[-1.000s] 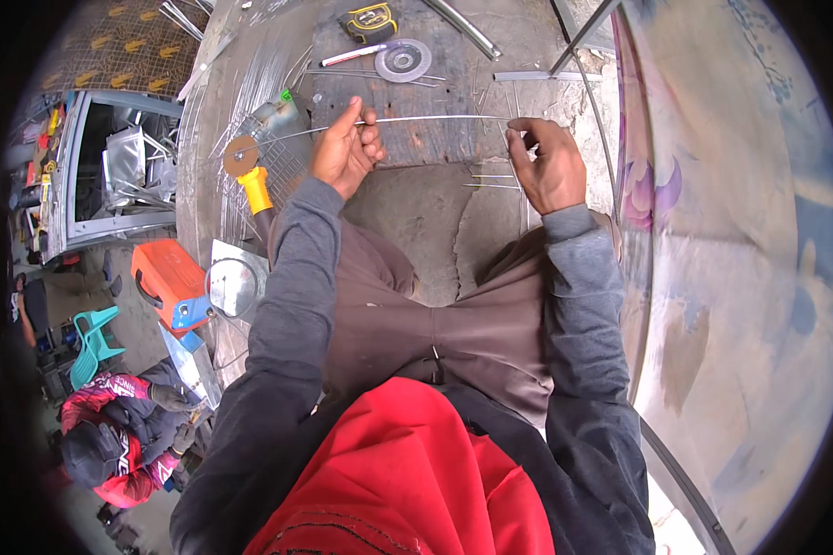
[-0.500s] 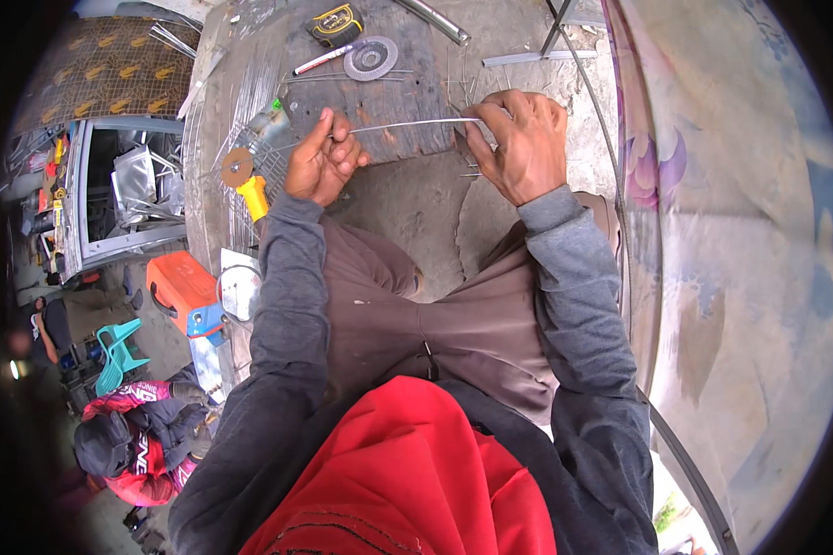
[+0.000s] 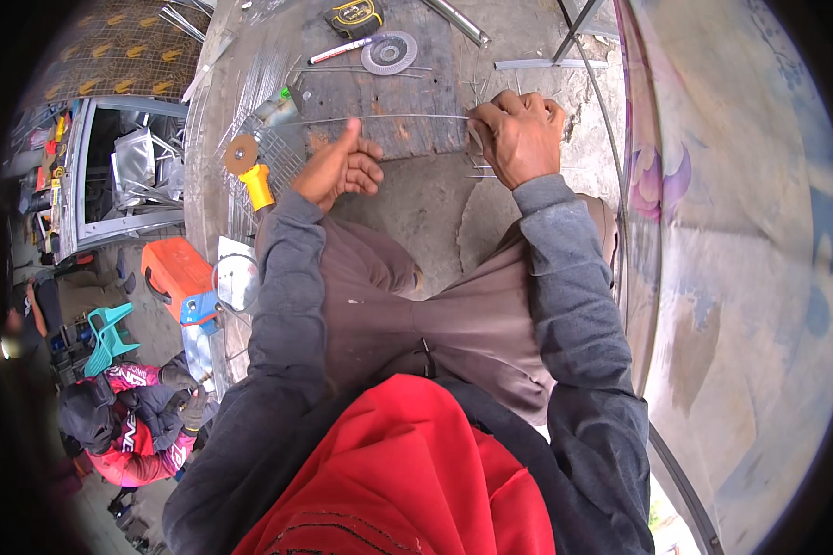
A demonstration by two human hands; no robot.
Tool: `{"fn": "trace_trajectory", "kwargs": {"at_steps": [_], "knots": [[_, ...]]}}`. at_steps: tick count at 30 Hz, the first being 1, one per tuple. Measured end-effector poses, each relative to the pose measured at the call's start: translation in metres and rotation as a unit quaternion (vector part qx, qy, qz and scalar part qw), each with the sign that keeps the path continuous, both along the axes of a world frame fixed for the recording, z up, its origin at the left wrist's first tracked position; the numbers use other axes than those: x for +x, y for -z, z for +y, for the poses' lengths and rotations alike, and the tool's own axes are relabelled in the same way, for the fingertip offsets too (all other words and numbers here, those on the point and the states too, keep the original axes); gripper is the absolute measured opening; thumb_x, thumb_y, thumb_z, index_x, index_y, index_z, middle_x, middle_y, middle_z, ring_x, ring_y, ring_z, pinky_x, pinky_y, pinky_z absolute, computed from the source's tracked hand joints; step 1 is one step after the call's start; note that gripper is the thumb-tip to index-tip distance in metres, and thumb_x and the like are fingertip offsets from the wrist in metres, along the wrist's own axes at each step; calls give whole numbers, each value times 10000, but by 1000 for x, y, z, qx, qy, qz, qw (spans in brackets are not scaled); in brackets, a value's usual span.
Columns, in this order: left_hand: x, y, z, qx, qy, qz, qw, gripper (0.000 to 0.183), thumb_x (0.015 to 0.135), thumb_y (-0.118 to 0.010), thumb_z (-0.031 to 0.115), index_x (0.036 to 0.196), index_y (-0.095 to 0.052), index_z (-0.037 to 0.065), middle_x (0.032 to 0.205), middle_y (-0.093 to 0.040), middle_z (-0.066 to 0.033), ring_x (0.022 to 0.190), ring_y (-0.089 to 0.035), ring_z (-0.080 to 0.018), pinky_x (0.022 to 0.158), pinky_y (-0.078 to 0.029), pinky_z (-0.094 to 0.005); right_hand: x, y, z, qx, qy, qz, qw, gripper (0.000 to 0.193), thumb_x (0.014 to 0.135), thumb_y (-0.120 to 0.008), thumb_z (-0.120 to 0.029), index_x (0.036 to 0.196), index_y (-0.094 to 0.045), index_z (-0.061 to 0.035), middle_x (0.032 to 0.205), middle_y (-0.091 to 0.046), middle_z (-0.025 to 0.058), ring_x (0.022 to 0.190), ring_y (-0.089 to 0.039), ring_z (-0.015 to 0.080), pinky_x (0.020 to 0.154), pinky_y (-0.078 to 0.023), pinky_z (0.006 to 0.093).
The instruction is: The recorder is measuring, marking, and cutting thin metal rods using a tape measure, marker, and angle grinder while sitting on the floor of a workshop.
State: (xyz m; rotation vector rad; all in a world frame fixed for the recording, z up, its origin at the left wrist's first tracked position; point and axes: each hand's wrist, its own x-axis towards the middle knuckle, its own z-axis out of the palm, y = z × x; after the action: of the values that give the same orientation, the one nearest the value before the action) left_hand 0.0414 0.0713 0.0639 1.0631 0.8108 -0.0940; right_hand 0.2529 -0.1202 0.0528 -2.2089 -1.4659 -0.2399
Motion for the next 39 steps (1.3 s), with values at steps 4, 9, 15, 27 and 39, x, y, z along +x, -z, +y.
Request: {"fn": "trace_trajectory", "kwargs": {"at_steps": [4,9,15,27,39], "knots": [[-21,9,-6,153,8,-3,988,417,963,-511,453,1033,-601,52,848,-645,-63,710,-624,-130,682,-510,-261,-2,7,7,-66,15,6,998,132,843,-657,-293,933,-723,-220,903,-632,-12,931,-563,236,924,-329,473],[-61,-14,7,200,-151,-86,964,337,968,-541,365,1070,-588,48,866,-647,-63,749,-626,-141,705,-510,-277,1,13,5,-94,46,7,995,169,848,-657,-301,988,-722,-232,939,-640,-1,952,-568,239,927,-332,472],[-136,-1,39,136,-406,-192,883,393,958,-559,351,1193,-525,38,1013,-626,-118,905,-611,-176,794,-502,-332,4,11,-2,-81,57,4,995,218,843,-665,-328,1036,-702,-233,1003,-641,24,976,-580,244,928,-367,446],[-229,158,87,397,-201,435,783,987,603,-788,606,1379,-405,131,1355,-474,-189,1207,-495,-344,1044,-357,-482,-22,-27,-32,92,10,124,988,138,885,-644,-100,1002,-663,-30,987,-636,133,939,-603,275,849,-459,359],[-223,194,103,438,-293,353,773,615,630,-826,361,1087,-587,27,997,-643,-156,911,-623,-292,812,-484,-401,-34,-27,-32,87,70,159,981,102,858,-650,-82,951,-679,-52,888,-638,128,851,-594,285,772,-464,360]]}}
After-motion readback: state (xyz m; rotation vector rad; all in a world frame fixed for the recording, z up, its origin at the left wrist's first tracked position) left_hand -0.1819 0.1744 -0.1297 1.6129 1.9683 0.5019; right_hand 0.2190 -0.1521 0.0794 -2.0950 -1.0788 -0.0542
